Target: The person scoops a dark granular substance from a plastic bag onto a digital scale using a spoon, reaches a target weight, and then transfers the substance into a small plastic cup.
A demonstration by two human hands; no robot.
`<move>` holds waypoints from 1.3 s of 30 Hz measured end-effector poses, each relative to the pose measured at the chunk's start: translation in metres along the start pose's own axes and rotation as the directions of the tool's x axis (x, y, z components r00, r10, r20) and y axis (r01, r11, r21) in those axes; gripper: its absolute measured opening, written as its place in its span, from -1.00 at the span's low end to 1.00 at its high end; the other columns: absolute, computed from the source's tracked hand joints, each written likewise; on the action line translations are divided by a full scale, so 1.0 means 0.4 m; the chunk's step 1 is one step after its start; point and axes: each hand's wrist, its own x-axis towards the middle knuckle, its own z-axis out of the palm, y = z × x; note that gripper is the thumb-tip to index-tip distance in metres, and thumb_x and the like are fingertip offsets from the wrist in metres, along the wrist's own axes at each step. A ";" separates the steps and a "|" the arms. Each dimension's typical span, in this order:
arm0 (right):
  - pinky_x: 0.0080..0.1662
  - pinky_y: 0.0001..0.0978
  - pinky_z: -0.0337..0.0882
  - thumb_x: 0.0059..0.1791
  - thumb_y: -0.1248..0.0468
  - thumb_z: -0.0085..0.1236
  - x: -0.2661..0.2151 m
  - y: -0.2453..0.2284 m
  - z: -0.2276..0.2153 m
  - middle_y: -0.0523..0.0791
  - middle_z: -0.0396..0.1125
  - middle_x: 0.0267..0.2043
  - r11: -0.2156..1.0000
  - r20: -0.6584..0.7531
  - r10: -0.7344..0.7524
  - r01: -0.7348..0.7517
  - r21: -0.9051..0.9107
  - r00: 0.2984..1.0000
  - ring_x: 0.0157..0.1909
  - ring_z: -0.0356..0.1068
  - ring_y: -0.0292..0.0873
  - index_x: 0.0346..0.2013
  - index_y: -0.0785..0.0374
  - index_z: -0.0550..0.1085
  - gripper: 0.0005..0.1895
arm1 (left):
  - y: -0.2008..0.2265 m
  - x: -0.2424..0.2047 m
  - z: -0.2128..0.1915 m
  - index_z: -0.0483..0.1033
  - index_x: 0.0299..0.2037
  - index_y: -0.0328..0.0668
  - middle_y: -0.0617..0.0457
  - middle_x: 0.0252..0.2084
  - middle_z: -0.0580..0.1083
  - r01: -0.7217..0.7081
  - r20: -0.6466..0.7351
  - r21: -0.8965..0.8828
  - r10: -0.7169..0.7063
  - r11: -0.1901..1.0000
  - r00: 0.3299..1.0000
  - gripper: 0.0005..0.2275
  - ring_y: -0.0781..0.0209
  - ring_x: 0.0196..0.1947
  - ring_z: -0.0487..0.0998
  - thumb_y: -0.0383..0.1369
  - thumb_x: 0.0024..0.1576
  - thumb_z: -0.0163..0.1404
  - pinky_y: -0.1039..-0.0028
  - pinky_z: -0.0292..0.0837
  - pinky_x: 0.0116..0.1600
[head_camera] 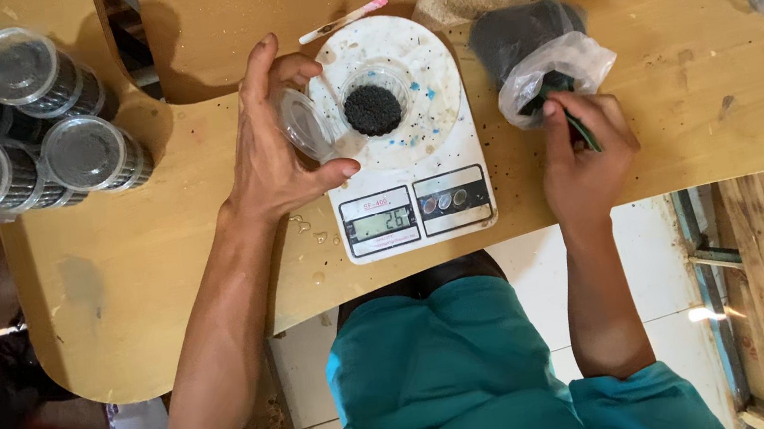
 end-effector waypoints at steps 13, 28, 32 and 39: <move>-0.10 -0.28 0.34 0.00 0.52 -0.03 -0.006 -0.008 -0.003 0.03 0.29 -0.28 0.995 -0.049 -0.097 0.098 0.027 0.994 -0.19 0.30 -0.06 -0.27 0.47 0.44 -0.92 | 0.002 -0.001 -0.003 -0.24 0.28 -0.12 -0.21 0.03 0.28 -0.004 0.003 0.002 0.004 1.000 1.000 -0.15 0.03 0.05 0.32 -0.01 -0.07 0.10 0.31 0.19 0.19; -0.19 -0.31 0.24 0.02 0.27 -0.04 -0.061 0.002 -0.029 0.03 0.21 -0.37 0.996 -0.159 -0.058 0.068 0.057 0.986 -0.29 0.25 -0.04 -0.37 0.43 0.40 -0.78 | 0.000 -0.005 -0.005 -0.21 0.25 -0.20 -0.13 0.03 0.33 0.051 0.029 0.153 -0.056 0.987 0.998 -0.12 0.08 0.02 0.37 0.10 -0.12 0.05 0.29 0.04 0.19; -0.27 -0.31 0.23 0.01 0.26 -0.03 -0.052 -0.026 -0.018 0.04 0.20 -0.39 0.987 -0.189 -0.101 0.123 0.107 0.977 -0.35 0.25 -0.04 -0.39 0.44 0.39 -0.76 | -0.003 -0.003 0.002 -0.23 0.26 -0.17 -0.16 0.00 0.34 -0.006 0.015 0.155 0.003 0.988 1.000 -0.13 0.05 0.06 0.38 0.10 -0.08 0.04 0.25 0.09 0.18; -0.31 -0.30 0.26 -0.01 0.26 0.00 -0.003 -0.078 0.049 0.02 0.25 -0.41 0.957 -0.085 -0.244 0.255 0.141 0.966 -0.35 0.28 -0.06 -0.38 0.39 0.43 -0.79 | -0.006 -0.003 -0.003 -0.23 0.25 -0.25 -0.15 0.01 0.33 0.013 0.009 0.138 -0.014 0.990 1.000 -0.10 0.06 0.05 0.37 0.08 -0.10 0.08 0.28 0.11 0.19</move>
